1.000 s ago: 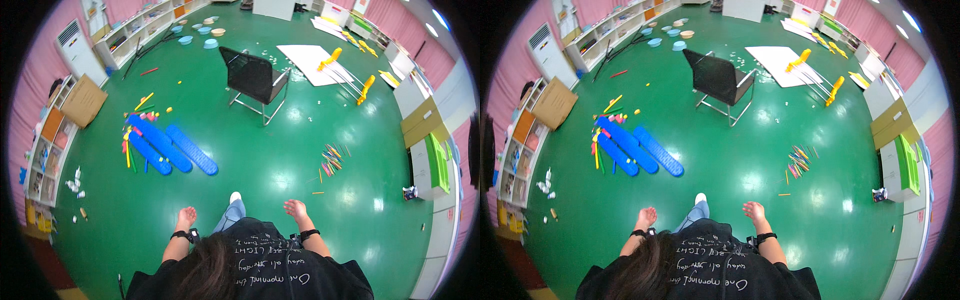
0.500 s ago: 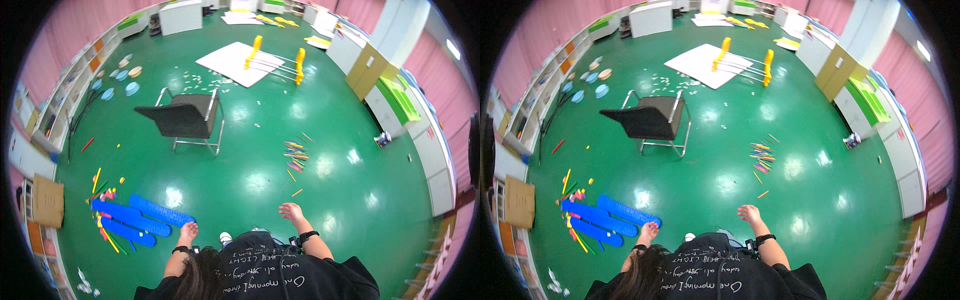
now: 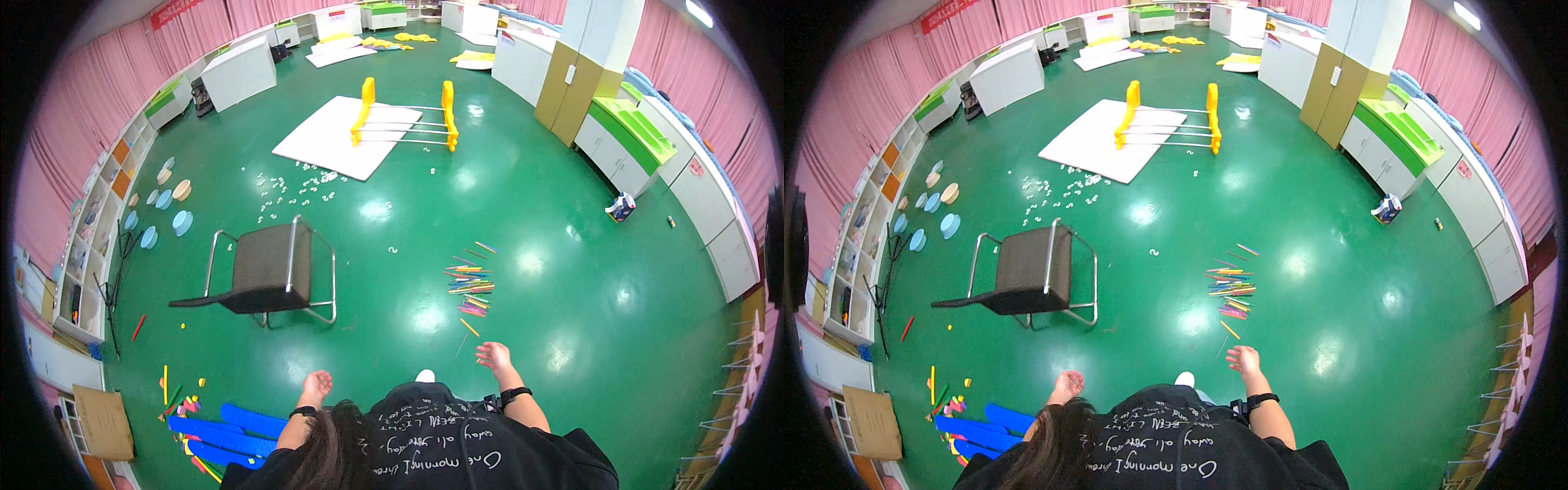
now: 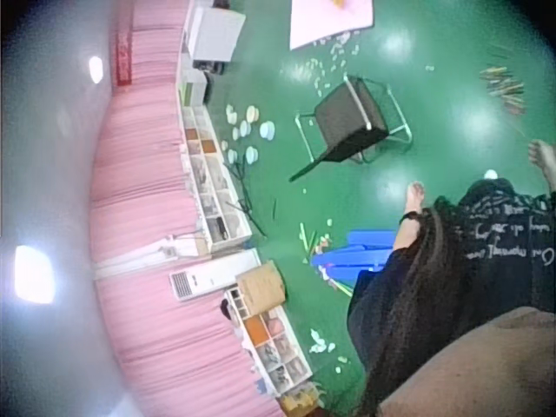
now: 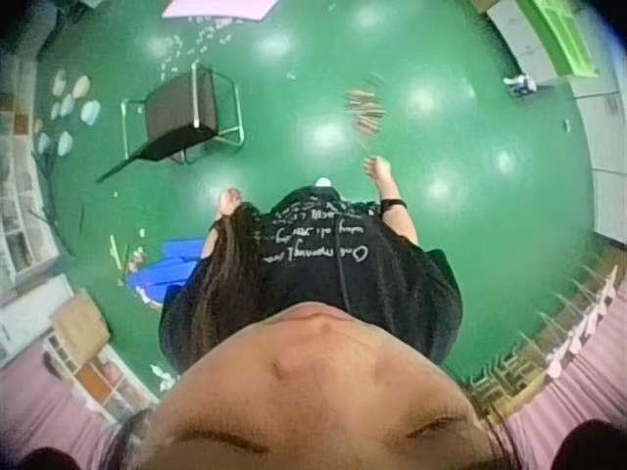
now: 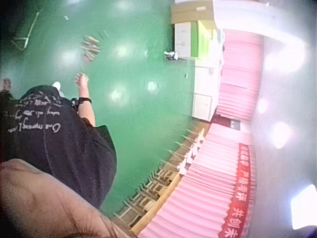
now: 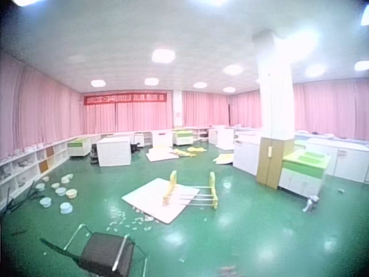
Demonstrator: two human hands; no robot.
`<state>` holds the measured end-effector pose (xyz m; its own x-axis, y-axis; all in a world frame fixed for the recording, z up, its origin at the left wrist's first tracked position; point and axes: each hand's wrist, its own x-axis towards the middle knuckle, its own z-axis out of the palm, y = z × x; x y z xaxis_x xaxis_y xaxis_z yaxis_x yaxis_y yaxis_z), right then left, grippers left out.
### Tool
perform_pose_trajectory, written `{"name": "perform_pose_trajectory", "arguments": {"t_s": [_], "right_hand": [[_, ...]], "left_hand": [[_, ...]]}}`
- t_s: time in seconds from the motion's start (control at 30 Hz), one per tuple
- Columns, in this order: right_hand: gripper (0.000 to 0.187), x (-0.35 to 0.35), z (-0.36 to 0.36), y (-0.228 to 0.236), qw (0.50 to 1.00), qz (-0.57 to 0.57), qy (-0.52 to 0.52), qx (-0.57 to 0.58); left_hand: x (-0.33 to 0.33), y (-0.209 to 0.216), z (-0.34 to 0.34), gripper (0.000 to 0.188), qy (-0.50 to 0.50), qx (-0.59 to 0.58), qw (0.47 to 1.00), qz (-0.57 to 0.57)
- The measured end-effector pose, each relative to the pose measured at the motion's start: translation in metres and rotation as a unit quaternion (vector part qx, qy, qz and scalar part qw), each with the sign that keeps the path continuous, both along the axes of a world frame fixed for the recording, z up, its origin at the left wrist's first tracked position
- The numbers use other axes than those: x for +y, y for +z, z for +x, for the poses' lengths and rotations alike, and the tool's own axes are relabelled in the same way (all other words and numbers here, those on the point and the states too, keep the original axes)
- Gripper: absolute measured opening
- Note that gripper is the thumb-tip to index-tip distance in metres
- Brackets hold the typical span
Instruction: The person stacks several plastic tubs and tub inserts onto a cart and a shelf by hand.
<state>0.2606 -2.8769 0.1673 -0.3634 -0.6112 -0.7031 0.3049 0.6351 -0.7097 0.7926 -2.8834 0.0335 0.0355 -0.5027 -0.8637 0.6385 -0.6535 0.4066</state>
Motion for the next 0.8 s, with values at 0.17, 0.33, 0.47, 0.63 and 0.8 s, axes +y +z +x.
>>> {"name": "perform_pose_trajectory", "arguments": {"t_s": [0.17,0.33,0.47,0.63,0.8], "right_hand": [[0.028,-0.131,-0.034,0.011,0.997,-0.050,0.051,-0.006],[0.025,-0.247,-0.078,-0.001,0.998,-0.039,0.035,-0.036],[0.025,-0.353,-0.115,-0.001,0.998,-0.027,0.040,-0.027],[0.028,-0.498,-0.181,0.003,0.998,-0.015,-0.044,-0.029],[0.029,-0.655,-0.238,0.048,0.993,-0.092,-0.068,-0.026]], "left_hand": [[-0.163,0.042,-0.068,0.019,-0.047,-0.061,0.995,-0.059],[-0.297,0.044,-0.118,0.023,-0.061,-0.049,0.993,-0.087],[-0.399,0.011,-0.124,0.018,0.079,0.004,0.997,0.007],[-0.563,-0.006,-0.164,0.014,0.118,0.020,0.991,0.065],[-0.766,0.030,-0.222,0.015,-0.025,-0.038,0.999,-0.003]]}}
